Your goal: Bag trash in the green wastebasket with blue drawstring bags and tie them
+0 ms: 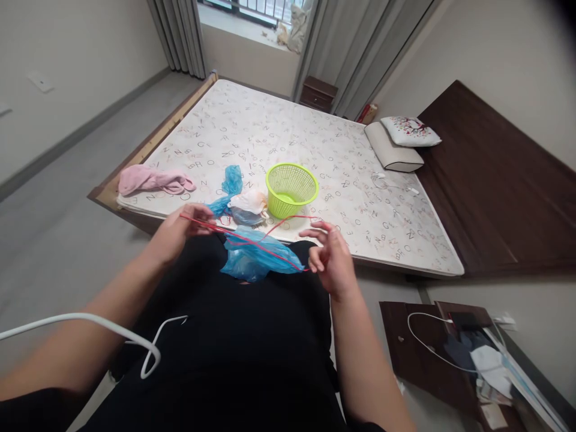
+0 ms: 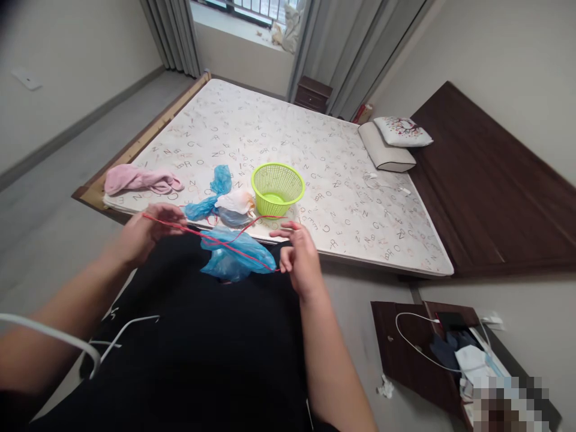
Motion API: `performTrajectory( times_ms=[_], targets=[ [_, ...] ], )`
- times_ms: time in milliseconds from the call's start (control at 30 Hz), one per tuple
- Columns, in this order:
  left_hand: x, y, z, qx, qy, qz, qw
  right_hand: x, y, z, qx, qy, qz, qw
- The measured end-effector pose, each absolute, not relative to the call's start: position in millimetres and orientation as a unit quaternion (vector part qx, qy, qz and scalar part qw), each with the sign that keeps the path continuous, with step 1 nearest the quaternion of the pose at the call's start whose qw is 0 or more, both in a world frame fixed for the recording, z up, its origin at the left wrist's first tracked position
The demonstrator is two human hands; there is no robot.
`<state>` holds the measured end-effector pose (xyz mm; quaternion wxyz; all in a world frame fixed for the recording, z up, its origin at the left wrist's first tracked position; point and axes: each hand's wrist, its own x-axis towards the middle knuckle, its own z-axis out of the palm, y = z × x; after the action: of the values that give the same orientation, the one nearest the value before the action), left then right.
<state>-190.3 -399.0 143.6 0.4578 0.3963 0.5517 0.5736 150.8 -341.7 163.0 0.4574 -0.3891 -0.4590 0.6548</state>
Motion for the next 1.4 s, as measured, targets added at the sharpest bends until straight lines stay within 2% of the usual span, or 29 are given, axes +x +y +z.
performTrajectory(
  times_ms=[67,133,233,367,500,633,700,833,900,967,1033,1100,1167,1267,1333,1400],
  targets=[
    [-174.7,-398.9,151.6,0.38,0.499,0.532,0.569,139.8,-347.6,156.0,-0.382,-0.523,0.664,0.374],
    [-160.0,-401.0,162.1,0.385,0.455,0.495,0.632,126.7,-354.3,146.9,-0.371,-0.605,0.638,0.3],
    [-142.7,-407.5,178.7,0.429,0.424,0.492,0.629,105.7,-360.7,128.2,-0.37,-0.689,0.575,0.238],
    [-129.1,-416.2,200.2,0.508,0.431,0.491,0.562,90.8,-351.1,105.6,-0.383,-0.735,0.522,0.202],
    [-124.5,-412.1,202.5,0.515,0.494,0.538,0.448,101.7,-327.7,113.5,-0.428,-0.707,0.484,0.287],
    [-128.0,-396.5,166.6,0.495,0.554,0.577,0.34,117.5,-314.6,150.0,-0.433,-0.579,0.551,0.416],
    [-128.1,-390.3,140.9,0.484,0.592,0.547,0.339,120.8,-315.8,169.9,-0.4,-0.518,0.588,0.475],
    [-112.6,-387.5,101.1,0.473,0.636,0.38,0.477,119.3,-329.2,197.1,-0.365,-0.457,0.629,0.512],
    [-97.1,-389.1,93.6,0.409,0.619,0.327,0.585,116.0,-339.7,201.7,-0.348,-0.452,0.65,0.502],
    [-80.8,-390.2,93.9,0.302,0.539,0.322,0.717,111.4,-352.7,200.2,-0.325,-0.452,0.673,0.488],
    [-68.7,-388.9,98.0,0.212,0.429,0.334,0.812,106.4,-367.8,194.1,-0.294,-0.45,0.713,0.451],
    [-64.7,-384.8,101.4,0.167,0.38,0.353,0.839,103.0,-382.3,186.0,-0.26,-0.467,0.761,0.368],
    [-69.4,-379.0,101.3,0.137,0.412,0.402,0.806,103.4,-391.7,178.1,-0.219,-0.536,0.774,0.256],
    [-86.0,-373.1,95.9,0.094,0.472,0.476,0.736,111.3,-390.7,168.5,-0.134,-0.7,0.691,0.119],
    [-97.1,-373.9,92.2,0.108,0.493,0.497,0.706,119.9,-382.0,162.6,-0.119,-0.769,0.623,0.082],
    [-104.9,-378.4,90.3,0.158,0.513,0.512,0.671,129.6,-371.7,156.5,-0.144,-0.78,0.604,0.075]
  ],
)
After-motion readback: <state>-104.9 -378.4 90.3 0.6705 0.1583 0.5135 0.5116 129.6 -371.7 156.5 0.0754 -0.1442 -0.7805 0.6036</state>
